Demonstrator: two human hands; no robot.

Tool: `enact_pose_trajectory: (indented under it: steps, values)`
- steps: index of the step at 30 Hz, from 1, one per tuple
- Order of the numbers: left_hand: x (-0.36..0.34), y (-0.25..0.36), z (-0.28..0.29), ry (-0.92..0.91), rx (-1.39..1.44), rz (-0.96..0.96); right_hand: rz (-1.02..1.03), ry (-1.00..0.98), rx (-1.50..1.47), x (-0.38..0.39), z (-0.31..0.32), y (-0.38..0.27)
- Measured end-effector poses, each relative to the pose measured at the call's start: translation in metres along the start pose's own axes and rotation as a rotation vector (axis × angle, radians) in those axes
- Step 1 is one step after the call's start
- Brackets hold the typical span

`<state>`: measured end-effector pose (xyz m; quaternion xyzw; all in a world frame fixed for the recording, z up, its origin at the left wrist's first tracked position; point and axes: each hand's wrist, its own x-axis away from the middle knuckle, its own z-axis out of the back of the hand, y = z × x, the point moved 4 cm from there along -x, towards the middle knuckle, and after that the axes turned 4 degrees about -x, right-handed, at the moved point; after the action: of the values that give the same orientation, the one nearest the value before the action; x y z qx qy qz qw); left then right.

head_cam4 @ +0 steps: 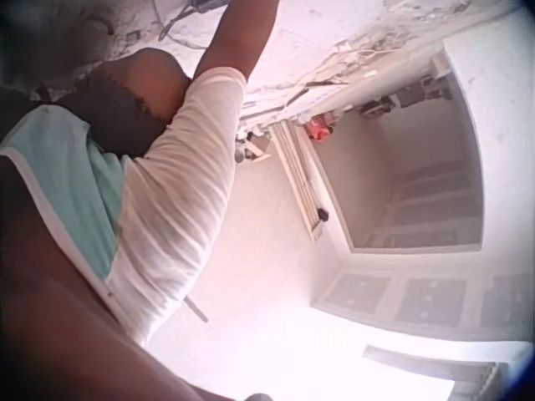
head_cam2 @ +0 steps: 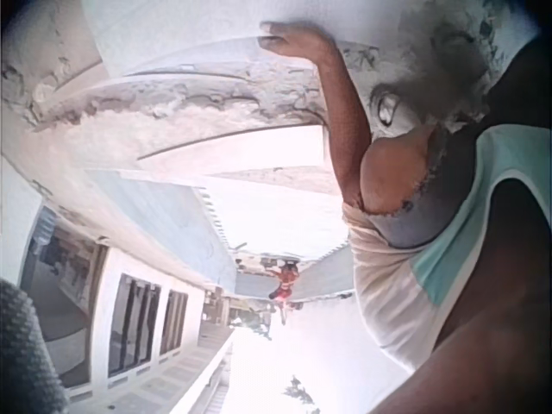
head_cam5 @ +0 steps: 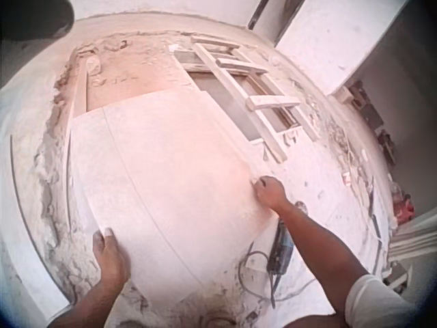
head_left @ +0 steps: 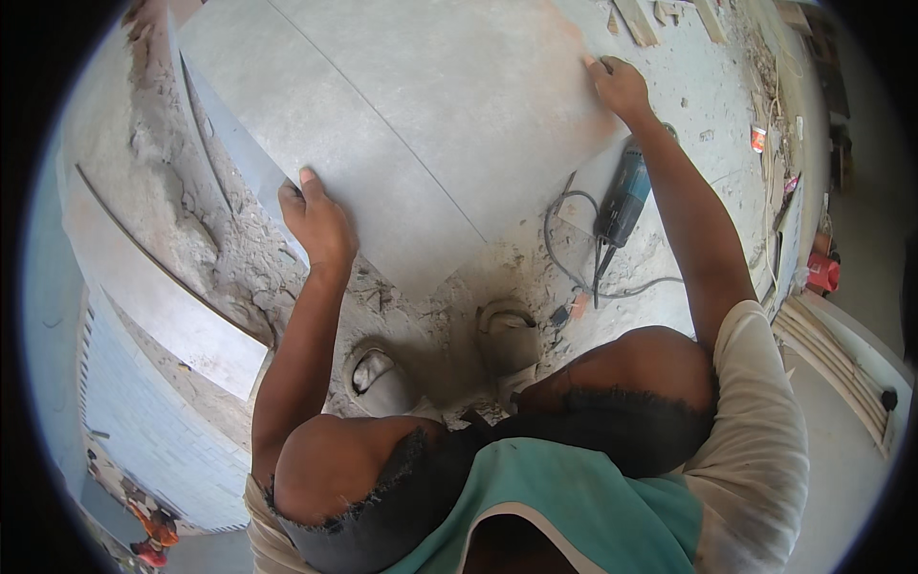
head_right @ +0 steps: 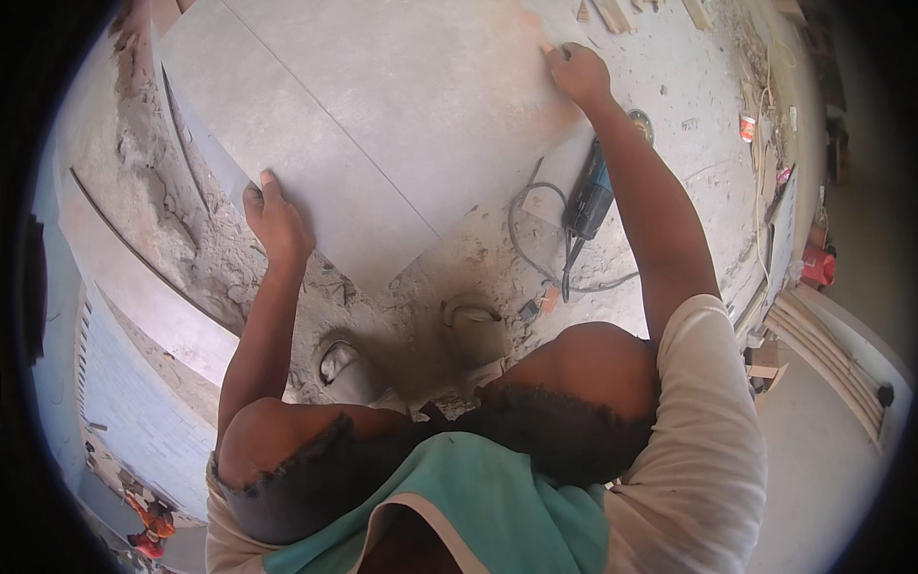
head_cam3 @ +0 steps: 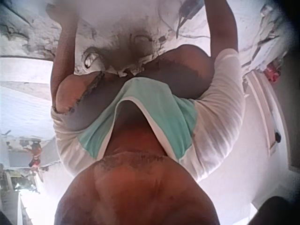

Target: The person cuts a large tile using a hand-held angle grinder, kemudian turns and repositions the tile pieces on the dusty ground.

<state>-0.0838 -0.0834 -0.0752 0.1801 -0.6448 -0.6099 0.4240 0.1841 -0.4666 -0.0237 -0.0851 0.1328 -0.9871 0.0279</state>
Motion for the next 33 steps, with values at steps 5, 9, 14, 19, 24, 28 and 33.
enact_pose_trajectory:
  steps: [5, 9, 14, 19, 24, 28, 33]
  values:
    - [-0.015, 0.005, -0.007, 0.034, 0.033, 0.076, -0.025, 0.158, -0.038, 0.007, -0.004, 0.012]
    - [-0.041, 0.016, -0.009, 0.037, 0.098, 0.055, -0.098, 0.136, -0.101, 0.0, -0.009, 0.0]
    - [-0.063, 0.017, -0.016, 0.06, 0.08, 0.06, -0.112, 0.171, -0.116, -0.014, -0.005, -0.01]
    - [-0.058, 0.015, -0.029, 0.09, 0.103, 0.092, -0.102, 0.202, -0.112, -0.03, -0.006, -0.007]
    - [-0.057, 0.023, -0.028, 0.134, 0.059, 0.102, -0.077, 0.194, -0.121, -0.041, -0.012, -0.022]
    - [-0.059, 0.018, -0.037, 0.059, 0.095, 0.078, -0.021, 0.206, -0.176, -0.034, -0.003, -0.002]
    - [-0.062, 0.006, -0.029, 0.077, 0.107, 0.065, 0.108, 0.322, -0.356, 0.037, 0.025, 0.001]
